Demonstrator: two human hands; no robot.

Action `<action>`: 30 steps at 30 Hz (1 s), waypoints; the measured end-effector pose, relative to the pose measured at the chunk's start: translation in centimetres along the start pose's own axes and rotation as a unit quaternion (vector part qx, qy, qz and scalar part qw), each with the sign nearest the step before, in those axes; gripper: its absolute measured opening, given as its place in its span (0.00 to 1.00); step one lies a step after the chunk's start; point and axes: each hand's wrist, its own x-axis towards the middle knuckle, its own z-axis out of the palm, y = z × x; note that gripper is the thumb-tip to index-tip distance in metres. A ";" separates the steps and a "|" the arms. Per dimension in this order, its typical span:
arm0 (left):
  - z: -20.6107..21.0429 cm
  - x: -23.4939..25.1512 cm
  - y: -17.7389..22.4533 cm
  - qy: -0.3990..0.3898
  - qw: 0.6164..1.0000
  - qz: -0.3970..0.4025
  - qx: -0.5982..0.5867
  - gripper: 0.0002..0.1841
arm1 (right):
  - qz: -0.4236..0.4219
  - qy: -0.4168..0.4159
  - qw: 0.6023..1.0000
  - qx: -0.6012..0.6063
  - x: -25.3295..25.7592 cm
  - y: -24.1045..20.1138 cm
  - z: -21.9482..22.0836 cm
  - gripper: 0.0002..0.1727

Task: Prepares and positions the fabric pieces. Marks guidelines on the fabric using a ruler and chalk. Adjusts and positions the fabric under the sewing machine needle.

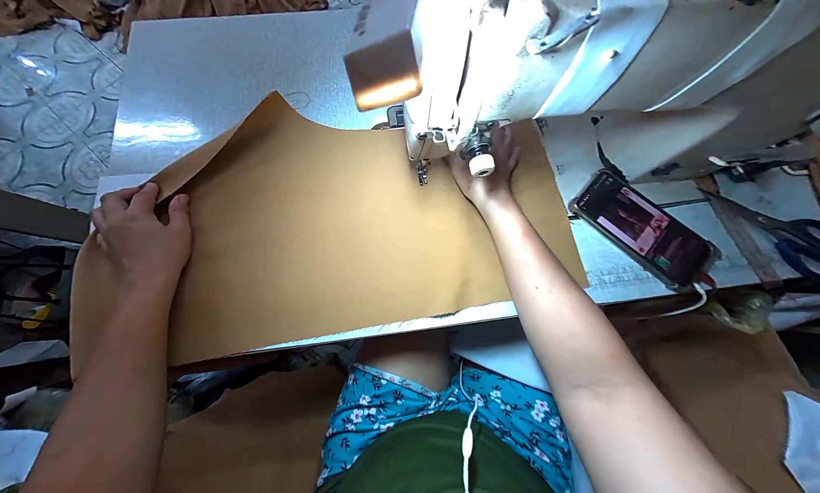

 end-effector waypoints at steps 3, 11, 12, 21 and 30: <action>-1.9 -0.1 -0.7 -0.049 0.997 0.039 -0.048 0.33 | 0.005 -0.006 1.000 0.008 -0.2 -0.2 -0.3 0.38; -6.7 -12.5 -8.3 0.229 0.905 -0.314 -0.175 0.24 | 0.005 -0.016 1.000 0.004 -0.1 -0.1 -0.2 0.37; -5.2 -14.7 -10.5 0.231 0.896 -0.294 -0.238 0.28 | 0.007 -0.020 1.000 0.006 -0.1 -0.1 -0.3 0.38; -7.3 -17.4 -13.0 0.065 0.831 -0.372 -0.408 0.17 | 0.006 -0.028 0.999 0.015 0.0 -0.1 -0.8 0.38; -3.8 -9.2 4.6 0.012 0.986 0.167 -0.011 0.32 | -0.044 0.008 0.998 0.032 -2.0 2.0 -0.4 0.43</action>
